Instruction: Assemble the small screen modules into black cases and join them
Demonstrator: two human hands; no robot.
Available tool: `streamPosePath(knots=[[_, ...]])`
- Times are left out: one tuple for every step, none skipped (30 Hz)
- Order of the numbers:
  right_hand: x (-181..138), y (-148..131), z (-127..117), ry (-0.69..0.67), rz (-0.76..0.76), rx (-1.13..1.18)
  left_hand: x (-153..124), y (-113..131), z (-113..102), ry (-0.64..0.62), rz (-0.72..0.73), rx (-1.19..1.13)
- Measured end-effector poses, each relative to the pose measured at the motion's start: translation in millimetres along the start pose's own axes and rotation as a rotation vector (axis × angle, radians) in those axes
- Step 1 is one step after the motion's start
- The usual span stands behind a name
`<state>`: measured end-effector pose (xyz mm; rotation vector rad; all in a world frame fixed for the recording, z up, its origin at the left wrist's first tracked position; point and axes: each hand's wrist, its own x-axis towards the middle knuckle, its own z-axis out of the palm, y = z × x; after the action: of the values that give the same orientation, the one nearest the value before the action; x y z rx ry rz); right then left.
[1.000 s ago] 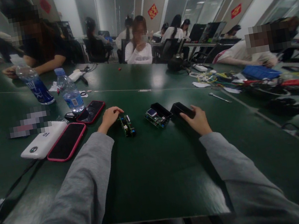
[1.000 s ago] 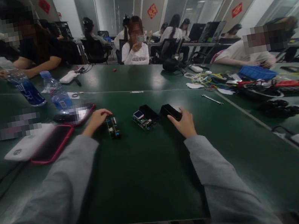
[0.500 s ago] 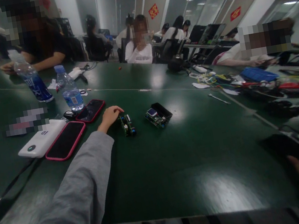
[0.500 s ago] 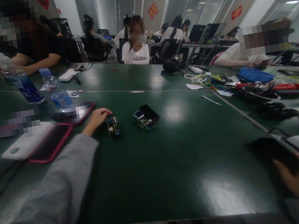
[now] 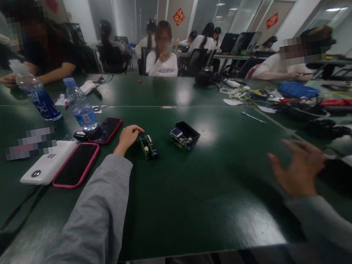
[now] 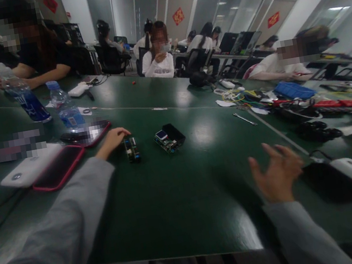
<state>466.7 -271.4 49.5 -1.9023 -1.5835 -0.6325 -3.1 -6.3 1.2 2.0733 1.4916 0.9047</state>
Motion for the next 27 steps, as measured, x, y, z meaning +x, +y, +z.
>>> streamPosePath(knots=[[2.6, -28.3, 15.2, 0.037, -0.07, 0.06, -0.4, 0.5, -0.2, 0.0, -0.001, 0.003], [5.9, -58.7, 31.2, -0.009, -0.166, 0.121, -0.8, 1.1, -0.3, 0.0, -0.004, 0.007], [10.2, -89.4, 47.2, -0.067, -0.254, 0.162, -1.1, 1.8, -0.5, 0.001, -0.006, 0.012], [15.5, -118.5, 62.7, -0.127, -0.336, 0.197, -1.4, 2.6, -0.6, 0.002, -0.011, 0.02], [21.4, -144.6, 76.9, -0.165, -0.384, 0.226, -1.7, 3.4, -0.8, 0.004, -0.011, 0.027], [27.7, -166.4, 89.7, -0.185, -0.411, 0.249, -1.8, 4.2, -1.0, 0.007, -0.009, 0.031], [33.7, -183.5, 100.8, -0.206, -0.442, 0.261, -1.8, 4.9, -1.2, 0.007, -0.007, 0.034], [39.0, -195.7, 110.0, -0.225, -0.461, 0.267, -1.7, 5.4, -1.4, 0.006, -0.005, 0.034], [43.1, -203.5, 117.1, -0.242, -0.473, 0.27, -1.5, 5.8, -1.6, 0.004, -0.006, 0.035], [45.9, -207.5, 122.3, -0.257, -0.482, 0.273, -1.2, 6.1, -1.8, 0.001, -0.009, 0.035], [47.4, -208.6, 125.5, -0.263, -0.482, 0.276, -0.8, 6.2, -1.9, -0.001, -0.012, 0.035], [47.7, -207.8, 127.0, -0.26, -0.475, 0.28, -0.3, 6.1, -1.9, -0.003, -0.013, 0.033], [47.1, -206.1, 127.1, -0.245, -0.463, 0.286, 0.2, 5.9, -1.8, -0.005, -0.013, 0.031], [46.1, -204.2, 126.2, -0.226, -0.449, 0.293, 0.6, 5.6, -1.7, -0.008, -0.011, 0.028], [45.1, -202.7, 124.7, -0.207, -0.438, 0.304, 1.1, 5.1, -1.5, -0.01, -0.011, 0.025], [44.2, -201.8, 122.8, -0.192, -0.433, 0.321, 1.5, 4.6, -1.2, -0.011, -0.01, 0.022], [43.7, -201.7, 120.9, -0.185, -0.434, 0.348, 1.9, 4.0, -0.9, -0.012, -0.01, 0.021], [43.5, -202.2, 119.1, -0.187, -0.443, 0.386, 2.2, 3.5, -0.6, -0.012, -0.01, 0.02], [43.5, -203.2, 117.6, -0.193, -0.453, 0.431, 2.4, 2.9, -0.3, -0.011, -0.009, 0.018], [43.7, -204.4, 116.3, -0.208, -0.461, 0.48, 2.5, 2.4, -0.1, -0.01, -0.007, 0.017], [43.9, -205.5, 115.4, -0.23, -0.462, 0.53, 2.6, 2.1, 0.1, -0.008, -0.004, 0.016], [44.1, -206.5, 114.7, -0.259, -0.46, 0.573, 2.6, 1.8, 0.2, -0.008, -0.002, 0.014], [44.2, -207.0, 114.3, -0.289, -0.453, 0.606, 2.5, 1.7, 0.2, -0.008, -0.001, 0.012], [44.3, -207.2, 114.2, -0.316, -0.441, 0.628, 2.4, 1.7, 0.1, -0.009, 0.0, 0.01], [44.3, -207.0, 114.3, -0.335, -0.424, 0.64, 2.2, 1.8, 0.0, -0.011, 0.001, 0.009], [44.4, -206.6, 114.6, -0.345, -0.406, 0.646, 2.1, 1.9, -0.2, -0.015, 0.003, 0.008], [44.4, -206.1, 114.8, -0.347, -0.392, 0.648, 1.9, 2.0, -0.3, -0.016, 0.006, 0.009]])
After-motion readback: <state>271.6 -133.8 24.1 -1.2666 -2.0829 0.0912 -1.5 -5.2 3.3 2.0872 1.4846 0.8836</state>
